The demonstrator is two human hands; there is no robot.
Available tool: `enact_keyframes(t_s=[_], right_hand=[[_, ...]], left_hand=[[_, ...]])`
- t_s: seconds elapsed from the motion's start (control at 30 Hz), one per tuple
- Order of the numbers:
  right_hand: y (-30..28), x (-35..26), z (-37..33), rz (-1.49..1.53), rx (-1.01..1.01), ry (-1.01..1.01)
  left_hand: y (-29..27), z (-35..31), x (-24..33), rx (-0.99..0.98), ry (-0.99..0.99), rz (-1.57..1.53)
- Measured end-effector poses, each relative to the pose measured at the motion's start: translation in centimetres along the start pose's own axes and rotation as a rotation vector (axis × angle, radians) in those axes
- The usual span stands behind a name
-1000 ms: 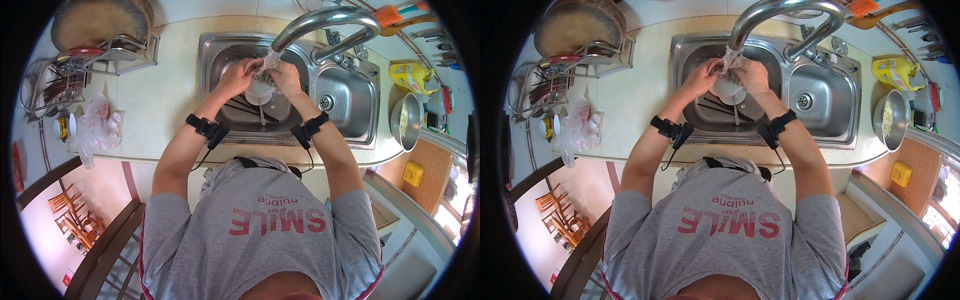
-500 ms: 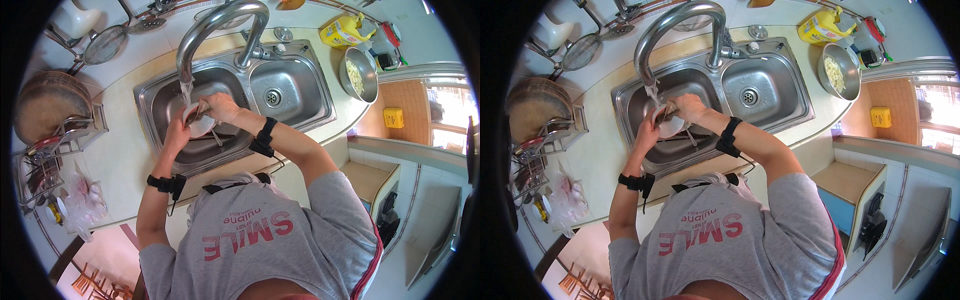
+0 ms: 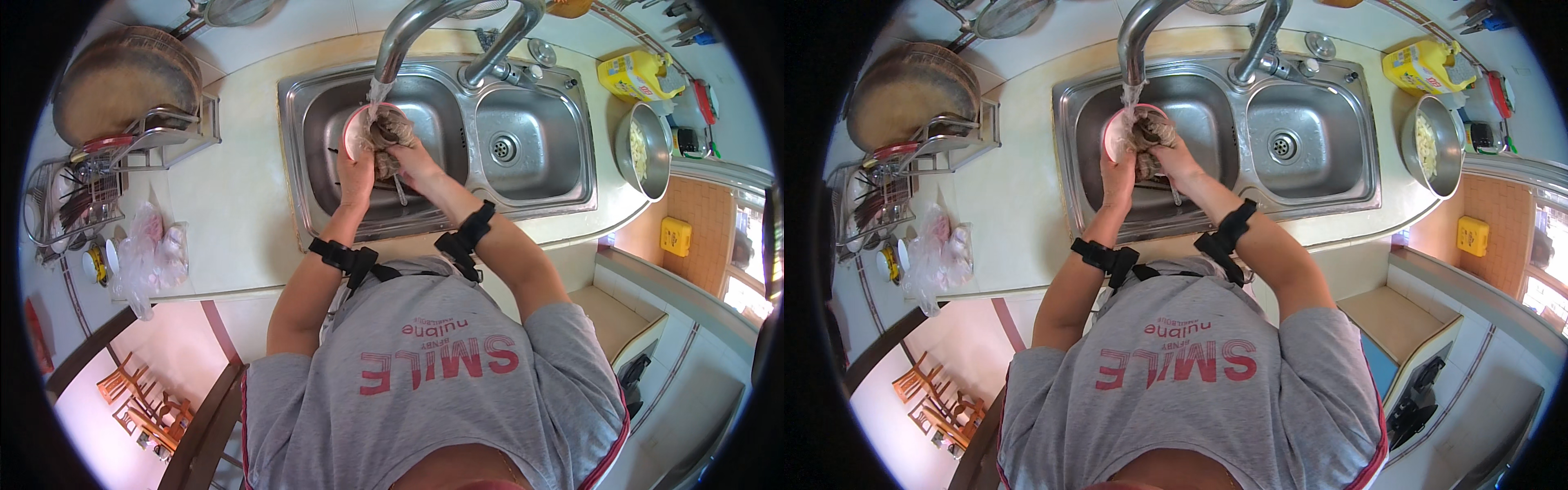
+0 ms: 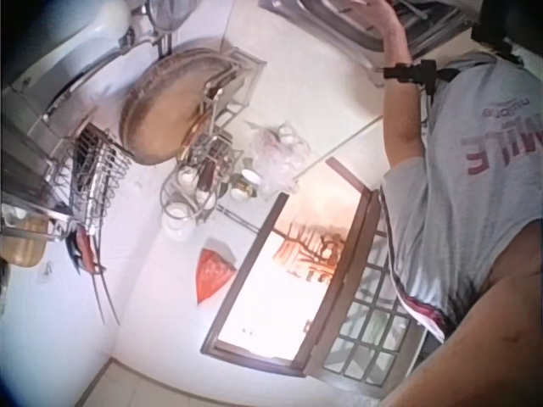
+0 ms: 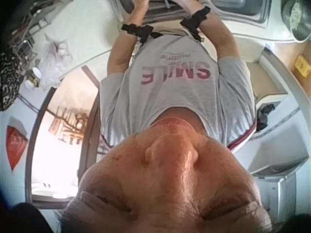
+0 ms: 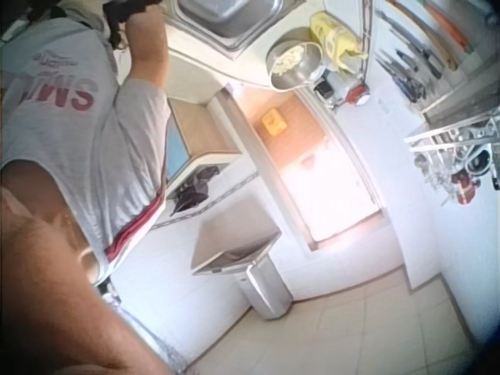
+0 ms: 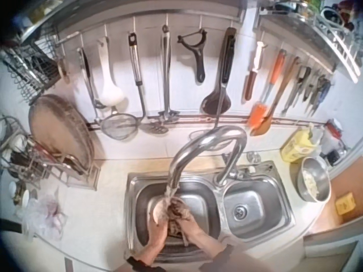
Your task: The person washes rice in a pot under running water, rinsing and draining it multiple times. They then place the pot into a rice cooker, close the lid, and plug it in. Finally, they retrieve a package of meat from the refrigerator and wash their hands.
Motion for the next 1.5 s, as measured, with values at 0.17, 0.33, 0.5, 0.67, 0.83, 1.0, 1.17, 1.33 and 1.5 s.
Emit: enact_keyframes(t_s=[0.17,0.33,0.5,0.67,0.83,1.0,1.17,1.33,1.5], right_hand=[[-1.3,-5.4,0.4,-0.918,-0.177,-0.259],[2.6,-10.4,-1.1,-1.515,-0.083,-0.793],[1.2,-9.6,0.1,-1.453,-0.017,-0.608],[-1.5,-3.5,0.9,-0.557,0.204,-0.288],[-0.7,0.1,-0.2,-0.3,-0.043,0.066],[-0.9,-6.3,-0.7,-1.259,0.088,-0.235],[-0.4,-6.2,0.3,-1.165,0.153,-0.311],[-4.2,-3.6,0.2,-0.336,0.176,-0.155],[-2.3,-1.2,-4.8,0.023,-0.204,0.32]], left_hand=[[-0.3,0.6,3.3,-0.352,0.079,0.394],[2.7,1.6,6.1,-0.609,0.095,0.869],[2.7,2.0,5.7,-0.527,-0.07,0.688],[1.0,0.3,2.8,-0.037,-0.132,-0.079],[0.2,-0.9,1.9,-0.147,-0.069,-0.124],[-1.1,-1.1,2.2,-0.325,-0.245,0.229],[-0.8,-1.9,2.7,-0.313,-0.481,0.096],[-2.5,-3.0,1.3,-0.17,-0.673,-0.171],[-2.5,-2.5,-0.4,-0.104,-0.462,-0.162]])
Point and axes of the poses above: each hand's wrist, its own z-axis towards the middle knuckle, its own y-axis out of the palm, x = y × z, the point moved 7 cm from there along z, towards the middle knuckle, and after that the axes turned 12 degrees about -z, right-handed, at the moved point
